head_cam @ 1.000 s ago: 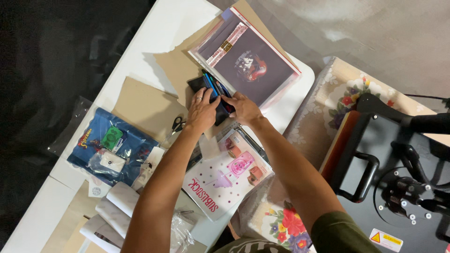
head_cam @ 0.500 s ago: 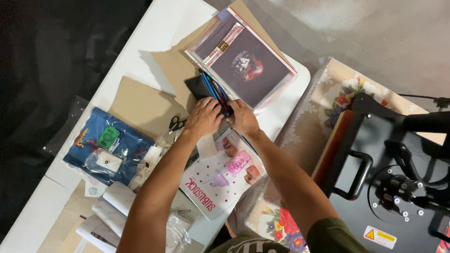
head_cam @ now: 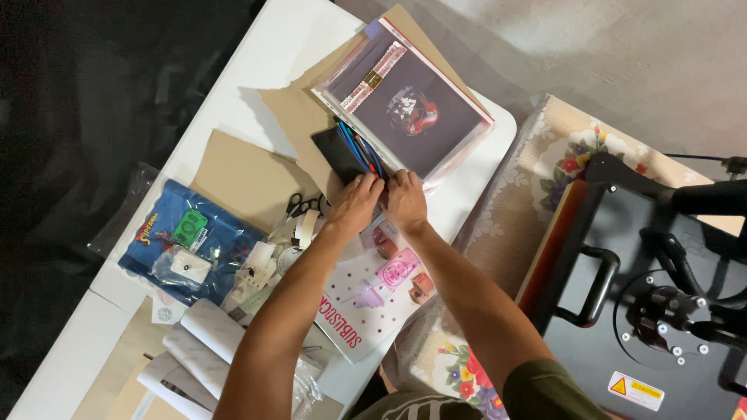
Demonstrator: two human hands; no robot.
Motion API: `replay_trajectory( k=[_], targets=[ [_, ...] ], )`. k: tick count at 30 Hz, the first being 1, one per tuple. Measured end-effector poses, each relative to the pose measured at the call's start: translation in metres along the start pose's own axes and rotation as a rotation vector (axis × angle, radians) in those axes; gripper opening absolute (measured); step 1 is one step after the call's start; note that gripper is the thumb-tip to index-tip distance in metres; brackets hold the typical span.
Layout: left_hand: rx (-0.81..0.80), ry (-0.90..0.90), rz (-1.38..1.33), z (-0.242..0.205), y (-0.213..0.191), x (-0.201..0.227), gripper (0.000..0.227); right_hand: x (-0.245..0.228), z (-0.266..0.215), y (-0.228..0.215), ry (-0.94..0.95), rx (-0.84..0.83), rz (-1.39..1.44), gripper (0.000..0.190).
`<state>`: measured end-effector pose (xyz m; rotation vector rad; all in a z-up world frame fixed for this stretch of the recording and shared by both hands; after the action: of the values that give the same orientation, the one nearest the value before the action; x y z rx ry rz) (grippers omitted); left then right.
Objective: The person prepares materials and organizes items on a work table, handling a white pouch, cardboard pieces, a small notebook, and several white tubes. They press buttons on a heat press machine and sort through various objects including a pen and papers.
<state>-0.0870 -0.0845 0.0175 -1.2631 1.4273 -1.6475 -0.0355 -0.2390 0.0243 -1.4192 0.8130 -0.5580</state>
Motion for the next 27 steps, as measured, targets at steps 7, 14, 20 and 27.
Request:
replay_trajectory(
  k=[7,14,20,27],
  targets=[
    [0.251,-0.117,0.023,0.02,0.034,0.004,0.013,0.012,-0.013,0.017,-0.13,0.062,0.025,0.029],
    [0.315,-0.272,-0.133,0.022,0.033,0.006,0.013,0.008,-0.019,-0.004,0.167,0.131,0.739,0.021],
    [0.321,-0.391,-0.275,0.022,0.021,0.005,0.02,0.011,0.002,0.032,0.515,0.037,0.828,0.031],
    [0.483,-0.475,-0.366,0.024,0.015,0.001,0.019,-0.008,0.012,0.031,0.646,0.083,1.212,0.028]
  ],
)
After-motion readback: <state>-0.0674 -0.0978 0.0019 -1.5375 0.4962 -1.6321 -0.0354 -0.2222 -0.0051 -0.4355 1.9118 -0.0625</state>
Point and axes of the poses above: each hand's wrist, its own z-axis towards the middle knuckle, its own y-axis out of the palm, x = y × z, the point moved 2 cm from there along z, towards the middle knuckle, and after that the axes turned 10 degrees about -x, right-handed, at the moved point
